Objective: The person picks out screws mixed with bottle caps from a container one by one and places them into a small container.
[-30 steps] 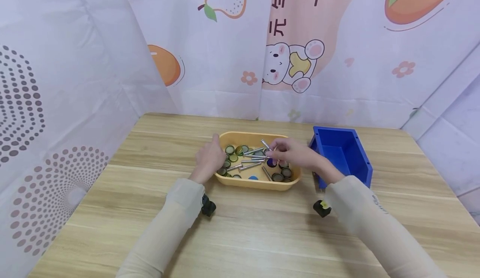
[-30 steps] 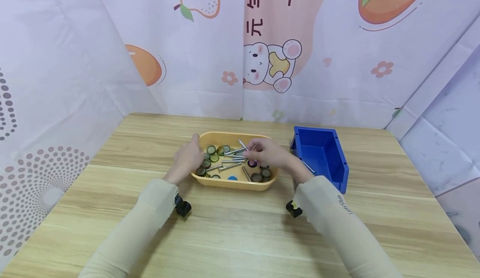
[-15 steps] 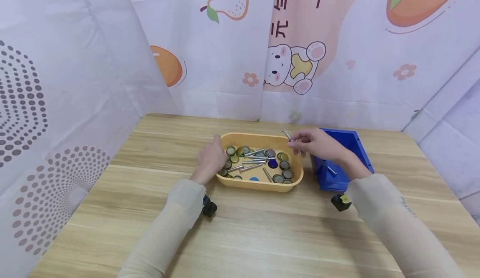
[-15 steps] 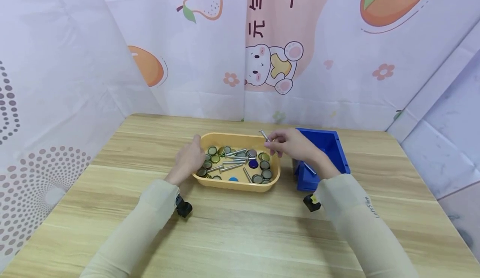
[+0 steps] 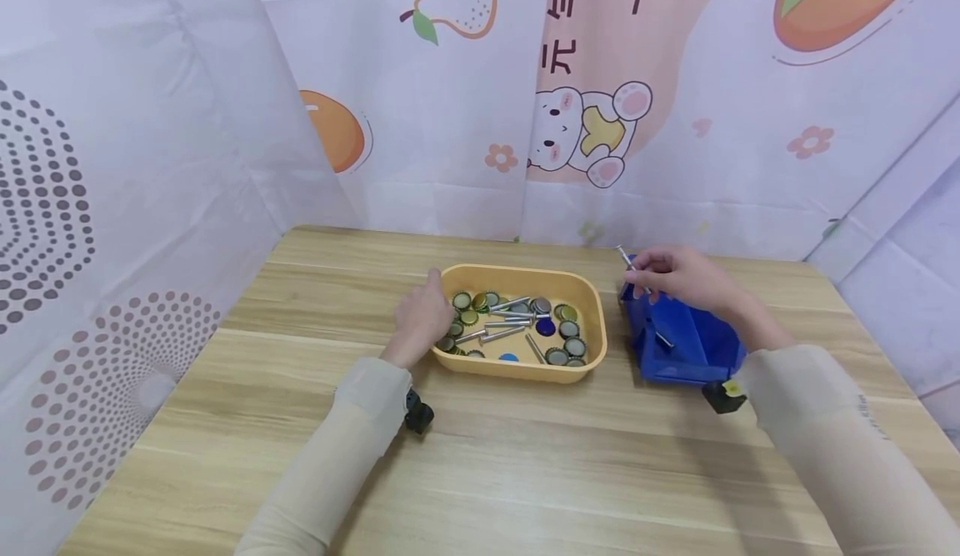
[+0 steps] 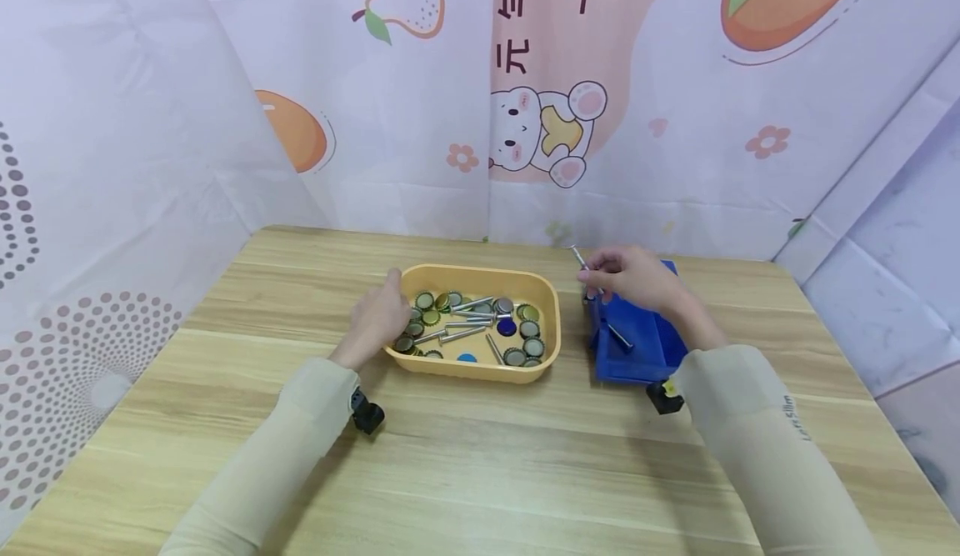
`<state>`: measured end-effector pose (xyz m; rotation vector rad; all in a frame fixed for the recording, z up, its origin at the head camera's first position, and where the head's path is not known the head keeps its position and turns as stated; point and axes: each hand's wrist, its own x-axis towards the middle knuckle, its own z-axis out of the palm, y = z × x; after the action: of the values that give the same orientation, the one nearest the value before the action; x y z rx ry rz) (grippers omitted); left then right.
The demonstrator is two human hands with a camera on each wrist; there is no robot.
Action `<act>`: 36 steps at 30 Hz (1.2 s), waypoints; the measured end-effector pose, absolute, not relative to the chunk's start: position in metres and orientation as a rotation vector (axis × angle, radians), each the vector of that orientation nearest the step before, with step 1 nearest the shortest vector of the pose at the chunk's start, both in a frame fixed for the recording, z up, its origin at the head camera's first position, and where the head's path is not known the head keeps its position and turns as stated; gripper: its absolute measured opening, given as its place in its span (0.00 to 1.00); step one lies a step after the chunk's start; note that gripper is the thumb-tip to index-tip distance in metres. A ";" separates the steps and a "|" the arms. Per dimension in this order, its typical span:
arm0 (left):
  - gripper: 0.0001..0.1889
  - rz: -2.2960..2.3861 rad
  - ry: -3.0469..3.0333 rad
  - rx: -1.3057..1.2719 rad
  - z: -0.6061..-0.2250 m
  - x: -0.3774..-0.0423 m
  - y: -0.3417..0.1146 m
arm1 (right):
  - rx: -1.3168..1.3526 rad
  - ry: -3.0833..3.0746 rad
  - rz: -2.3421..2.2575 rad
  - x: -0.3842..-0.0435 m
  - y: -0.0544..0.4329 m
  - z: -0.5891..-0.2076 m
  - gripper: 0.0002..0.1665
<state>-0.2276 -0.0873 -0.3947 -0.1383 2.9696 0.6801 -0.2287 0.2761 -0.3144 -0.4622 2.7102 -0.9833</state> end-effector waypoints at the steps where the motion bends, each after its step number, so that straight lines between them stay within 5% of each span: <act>1: 0.25 0.682 2.970 -0.139 -0.395 -0.228 -0.087 | -0.458 2.710 -0.976 -0.229 0.278 -0.314 0.16; 36: 0.23 0.679 2.979 -0.122 -0.396 -0.228 -0.090 | -0.341 2.951 -0.435 -0.227 0.302 -0.312 0.19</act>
<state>-0.2283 -0.0897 -0.3963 -0.1218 2.9791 0.6792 -0.2268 0.3022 -0.3122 -0.3415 2.9514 -0.4346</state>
